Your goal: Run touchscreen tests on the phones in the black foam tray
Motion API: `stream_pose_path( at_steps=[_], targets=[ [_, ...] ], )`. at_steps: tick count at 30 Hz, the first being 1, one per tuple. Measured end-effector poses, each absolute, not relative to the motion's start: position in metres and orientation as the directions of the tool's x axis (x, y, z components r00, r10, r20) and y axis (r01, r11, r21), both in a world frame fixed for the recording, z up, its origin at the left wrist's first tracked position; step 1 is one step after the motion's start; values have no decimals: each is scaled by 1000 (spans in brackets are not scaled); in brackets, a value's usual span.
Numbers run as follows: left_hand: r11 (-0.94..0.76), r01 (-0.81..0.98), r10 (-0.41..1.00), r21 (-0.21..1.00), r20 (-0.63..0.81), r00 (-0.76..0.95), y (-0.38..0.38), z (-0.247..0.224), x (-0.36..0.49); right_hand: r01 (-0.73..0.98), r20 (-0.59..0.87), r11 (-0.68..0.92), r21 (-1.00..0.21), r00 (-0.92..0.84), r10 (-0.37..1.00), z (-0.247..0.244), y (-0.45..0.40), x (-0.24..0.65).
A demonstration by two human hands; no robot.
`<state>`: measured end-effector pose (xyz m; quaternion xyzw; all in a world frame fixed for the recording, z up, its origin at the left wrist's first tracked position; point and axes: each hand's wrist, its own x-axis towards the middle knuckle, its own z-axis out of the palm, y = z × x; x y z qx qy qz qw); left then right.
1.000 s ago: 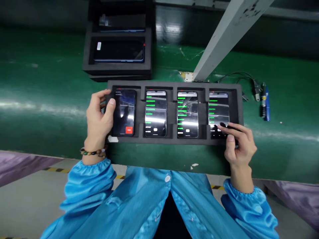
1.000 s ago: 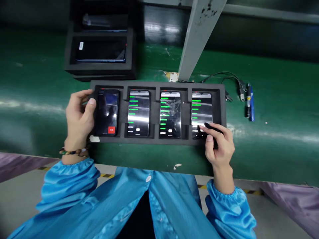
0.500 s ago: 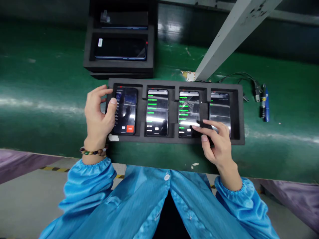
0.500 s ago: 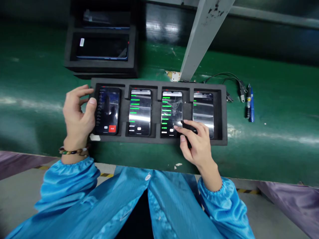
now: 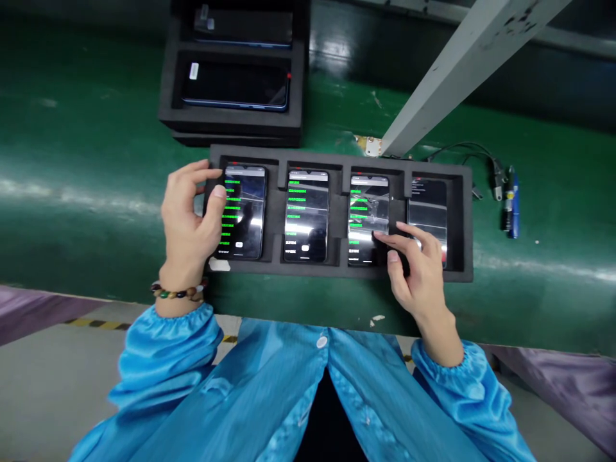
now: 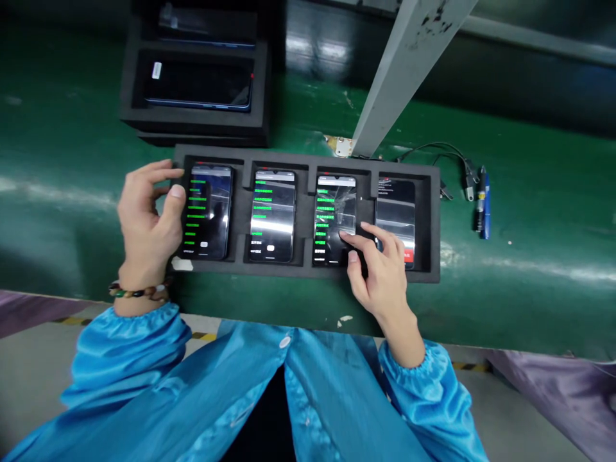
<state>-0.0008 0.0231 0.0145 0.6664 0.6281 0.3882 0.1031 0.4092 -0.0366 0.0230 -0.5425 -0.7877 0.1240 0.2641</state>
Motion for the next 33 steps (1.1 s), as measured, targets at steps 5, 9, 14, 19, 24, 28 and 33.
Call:
stream_pose_path(
  at_steps=[5,9,14,19,24,28,33],
  targets=[
    [-175,750,922,638,373,-103,22,15,0,753,349,443,-487,-297,889,24,-39,411],
    [-148,728,928,669,349,-132,22,14,1,711,362,518,-475,-378,852,26,-39,413],
    [-78,601,932,796,272,-239,21,11,-1,711,359,501,-494,-357,862,27,-36,402],
    [-38,552,946,833,207,-247,18,12,-3,659,353,558,-504,-432,830,34,-27,365],
    [-46,504,964,862,170,-203,13,11,-8,594,329,633,-497,-546,771,37,-22,333],
    [-41,481,976,876,137,-167,8,6,-19,582,309,640,-501,-571,761,35,-22,327],
    [-45,448,995,893,80,-60,-1,3,-36,589,283,629,-508,-575,768,33,-22,329]
  ],
)
